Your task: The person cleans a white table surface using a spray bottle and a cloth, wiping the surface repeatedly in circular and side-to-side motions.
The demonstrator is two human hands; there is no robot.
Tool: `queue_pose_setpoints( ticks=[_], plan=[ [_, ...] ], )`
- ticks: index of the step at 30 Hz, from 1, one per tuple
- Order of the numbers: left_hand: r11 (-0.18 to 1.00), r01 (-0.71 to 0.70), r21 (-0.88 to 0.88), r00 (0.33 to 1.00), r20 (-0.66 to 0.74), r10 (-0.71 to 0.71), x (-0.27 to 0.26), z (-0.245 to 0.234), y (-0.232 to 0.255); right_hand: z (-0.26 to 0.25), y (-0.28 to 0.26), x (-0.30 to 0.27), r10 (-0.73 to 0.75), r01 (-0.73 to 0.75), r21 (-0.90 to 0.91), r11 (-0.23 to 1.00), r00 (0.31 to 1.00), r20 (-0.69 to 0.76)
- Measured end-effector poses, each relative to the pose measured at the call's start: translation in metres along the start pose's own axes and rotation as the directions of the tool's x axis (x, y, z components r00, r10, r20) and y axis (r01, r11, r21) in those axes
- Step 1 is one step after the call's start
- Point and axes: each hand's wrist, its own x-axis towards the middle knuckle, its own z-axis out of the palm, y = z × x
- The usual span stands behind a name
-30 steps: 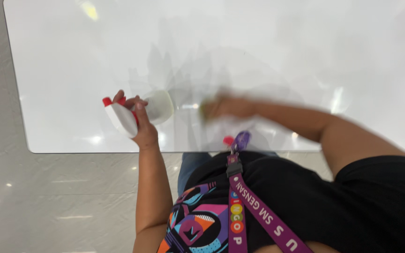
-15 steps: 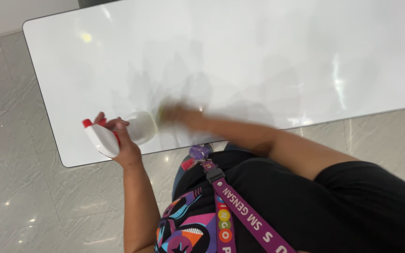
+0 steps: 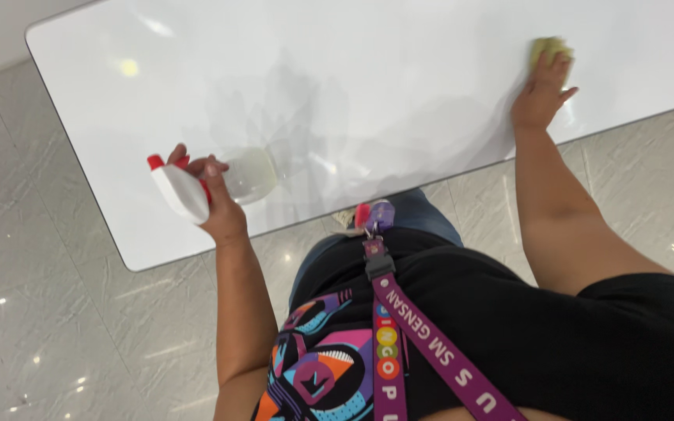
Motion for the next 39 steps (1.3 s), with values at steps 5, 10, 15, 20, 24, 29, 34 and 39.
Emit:
queue_pose_setpoints(
  ticks=[5,10,15,20,24,29,34,39],
  plan=[
    [0.997,0.013,0.078,1.0,0.003,-0.013,-0.003,-0.006,0.007,0.053,-0.113,-0.005,-0.212,0.233,0.129,0.964,0.964,-0.16],
    [0.996,0.006,0.085,1.0,-0.007,-0.005,0.005,-0.007,0.005,0.079,-0.279,-0.17,-0.941,0.798,0.502,0.333,0.313,0.127],
    [0.998,0.004,0.066,0.993,-0.118,0.004,0.009,0.004,0.004,-0.019,-0.323,-0.185,-0.906,0.864,0.497,0.076,-0.148,0.395],
    [0.996,0.013,0.083,0.989,-0.15,0.0,-0.002,0.01,0.006,0.002,-0.283,-0.017,-0.912,0.278,0.922,0.271,0.381,0.153],
    [0.982,0.125,0.143,0.976,-0.193,-0.096,-0.013,0.0,0.005,0.012,-0.219,0.112,-0.559,0.543,0.176,0.821,0.828,0.052],
    [0.968,0.114,0.222,0.952,-0.304,-0.042,-0.027,-0.004,0.013,0.061,-0.277,0.157,-0.343,0.34,0.123,0.932,0.939,0.01],
    [0.979,0.057,0.195,0.945,-0.326,0.01,-0.026,-0.007,0.015,0.068,-0.389,-0.016,-0.881,0.722,0.581,0.375,0.473,-0.02],
    [0.991,0.036,0.129,0.938,-0.347,0.011,-0.01,-0.012,0.01,-0.123,-0.408,-0.173,-0.849,-0.353,0.781,0.516,-0.086,0.522]
  ],
)
